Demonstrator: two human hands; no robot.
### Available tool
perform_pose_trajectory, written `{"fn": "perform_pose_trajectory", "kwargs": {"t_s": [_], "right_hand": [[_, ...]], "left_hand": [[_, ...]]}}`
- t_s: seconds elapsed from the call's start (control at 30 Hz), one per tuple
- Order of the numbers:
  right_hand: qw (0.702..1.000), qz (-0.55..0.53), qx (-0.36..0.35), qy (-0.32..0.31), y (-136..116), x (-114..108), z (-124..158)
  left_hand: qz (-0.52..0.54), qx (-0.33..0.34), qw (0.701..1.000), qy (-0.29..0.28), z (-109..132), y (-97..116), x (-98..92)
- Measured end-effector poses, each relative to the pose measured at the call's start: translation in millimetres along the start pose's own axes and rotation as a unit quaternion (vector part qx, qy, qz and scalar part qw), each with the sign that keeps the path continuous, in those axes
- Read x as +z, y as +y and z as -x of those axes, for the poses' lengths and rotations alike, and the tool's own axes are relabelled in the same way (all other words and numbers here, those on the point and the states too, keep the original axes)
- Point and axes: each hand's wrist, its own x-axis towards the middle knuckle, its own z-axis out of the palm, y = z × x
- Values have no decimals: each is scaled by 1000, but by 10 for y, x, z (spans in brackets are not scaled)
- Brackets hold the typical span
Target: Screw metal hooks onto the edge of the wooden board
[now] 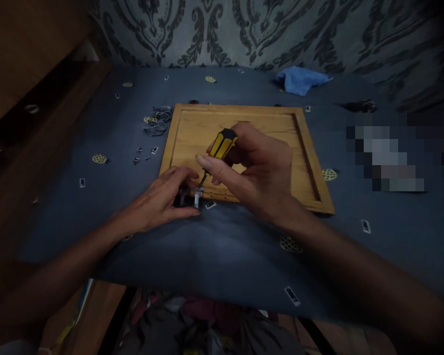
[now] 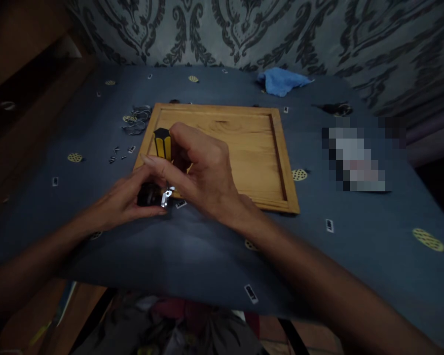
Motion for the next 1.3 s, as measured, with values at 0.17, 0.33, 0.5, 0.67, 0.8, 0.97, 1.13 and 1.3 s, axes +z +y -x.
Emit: {"fn": "perform_pose_trajectory", "kwargs": {"t_s": [0.17,0.33,0.5,0.67,0.8,0.97,1.13,1.3], "right_hand": [[998,28,-60,8,24,3,-18],[995,27,-50,-79,-49,-91,-85],[978,-53,-15,-200,-115,-228,-159],[970,-88,21,-224,-103,-256,-166],[979,-49,-5,-197,-81,-231,-168],[987,20,-57,-150,-45,-203,-172],[990,46,-62,-116,-5,-163,-144],[993,68,-83,-45,4,-81,-91]], "left_hand": [[-4,-6,1000,-9,-6,37,-28],[-5,-6,1000,-16,-25,83,-54],[-15,-12,1000,-10,-19,53,-34],[-8,-13,1000,-7,-10,21,-14],[-6,-6,1000,-7,-4,11,-13],[-7,-9,1000,-2,-6,17,-14],[-15,-12,1000,-10,-1,20,-17],[-14,4,1000,-3,1,-1,-15]]}}
